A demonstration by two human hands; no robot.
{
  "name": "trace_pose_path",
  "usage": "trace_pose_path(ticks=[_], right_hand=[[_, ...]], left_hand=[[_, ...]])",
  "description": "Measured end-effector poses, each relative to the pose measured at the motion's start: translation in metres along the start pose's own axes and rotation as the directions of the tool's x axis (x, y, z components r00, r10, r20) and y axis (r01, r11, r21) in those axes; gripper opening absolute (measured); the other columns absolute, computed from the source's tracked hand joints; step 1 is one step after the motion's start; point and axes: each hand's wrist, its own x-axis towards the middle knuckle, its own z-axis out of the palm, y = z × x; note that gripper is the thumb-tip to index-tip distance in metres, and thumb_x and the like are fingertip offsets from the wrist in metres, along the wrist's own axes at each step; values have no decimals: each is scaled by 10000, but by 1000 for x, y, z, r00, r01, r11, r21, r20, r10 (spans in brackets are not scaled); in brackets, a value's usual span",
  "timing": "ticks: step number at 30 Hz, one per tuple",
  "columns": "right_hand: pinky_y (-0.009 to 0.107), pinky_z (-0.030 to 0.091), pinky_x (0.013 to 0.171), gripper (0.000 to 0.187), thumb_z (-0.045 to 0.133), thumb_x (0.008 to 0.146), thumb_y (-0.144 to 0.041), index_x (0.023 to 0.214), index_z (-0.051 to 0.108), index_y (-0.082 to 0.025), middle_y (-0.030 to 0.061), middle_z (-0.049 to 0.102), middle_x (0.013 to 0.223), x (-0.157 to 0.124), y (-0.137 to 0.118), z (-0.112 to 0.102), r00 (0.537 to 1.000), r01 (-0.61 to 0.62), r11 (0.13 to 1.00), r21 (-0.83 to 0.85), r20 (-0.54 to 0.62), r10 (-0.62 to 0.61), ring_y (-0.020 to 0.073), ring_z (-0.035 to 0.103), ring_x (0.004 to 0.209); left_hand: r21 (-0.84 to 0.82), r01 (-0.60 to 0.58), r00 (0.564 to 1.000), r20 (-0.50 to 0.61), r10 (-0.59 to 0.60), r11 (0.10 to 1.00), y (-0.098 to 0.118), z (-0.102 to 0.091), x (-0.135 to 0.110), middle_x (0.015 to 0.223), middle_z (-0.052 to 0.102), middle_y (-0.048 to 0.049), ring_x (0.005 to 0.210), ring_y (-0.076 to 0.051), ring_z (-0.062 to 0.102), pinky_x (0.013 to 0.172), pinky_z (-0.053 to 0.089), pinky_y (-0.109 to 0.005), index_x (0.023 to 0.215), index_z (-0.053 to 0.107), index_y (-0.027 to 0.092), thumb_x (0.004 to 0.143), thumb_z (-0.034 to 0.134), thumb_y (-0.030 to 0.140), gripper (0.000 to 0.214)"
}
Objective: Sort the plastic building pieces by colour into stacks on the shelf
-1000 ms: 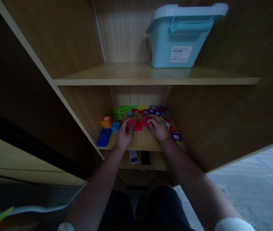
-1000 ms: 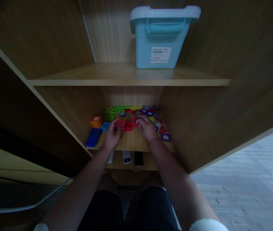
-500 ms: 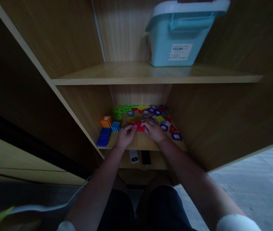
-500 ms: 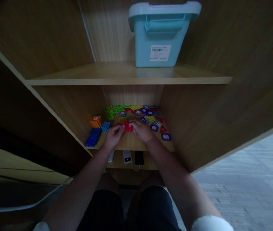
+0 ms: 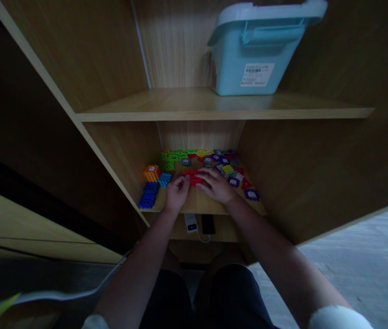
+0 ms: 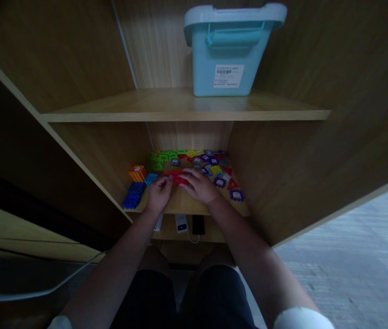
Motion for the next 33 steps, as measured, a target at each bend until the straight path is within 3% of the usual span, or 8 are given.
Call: trace_pose_path(ticks=[4,10,20,33], right_hand=[[506,588,1108,275,700,1028,-381,1295,731,-323,98,699,1376,1,4,0,997,-26,999,37,-73,28,277,683,1269],[480,584,1088,181,716,988,-368,1147,755,-291,87,744,1264,-1,23,-1,952,-221,967,129,-186,243,260,707,1202],[462,578,1067,163,772,928,-394,1035,776,-271,72,795,1180,-1,27,5,965,-247,935,254,-27,262,246,744,1135],[467,568,1059,192,758,938,-417,1069,767,-276,57,811,1168,-4,31,10,955,-292,918,268,36,293,248,753,1110]], left_hand=[[-2,2,1000,6,-2,1000,-4,2,0,806,689,-7,787,-170,635,771,508,-287,811,682,222,1043,585,504,378],[0,30,995,-98,-30,1000,-10,4,3,1058,777,-74,1049,-233,721,975,553,-359,1015,718,243,1063,543,514,326],[14,47,997,-59,-46,999,-16,4,4,1085,781,-80,1063,-235,727,999,553,-373,1018,716,243,1083,509,433,288],[13,59,997,-42,-59,998,-15,4,4,1073,787,-71,1046,-233,733,982,556,-368,1018,720,245,1069,532,372,233]])
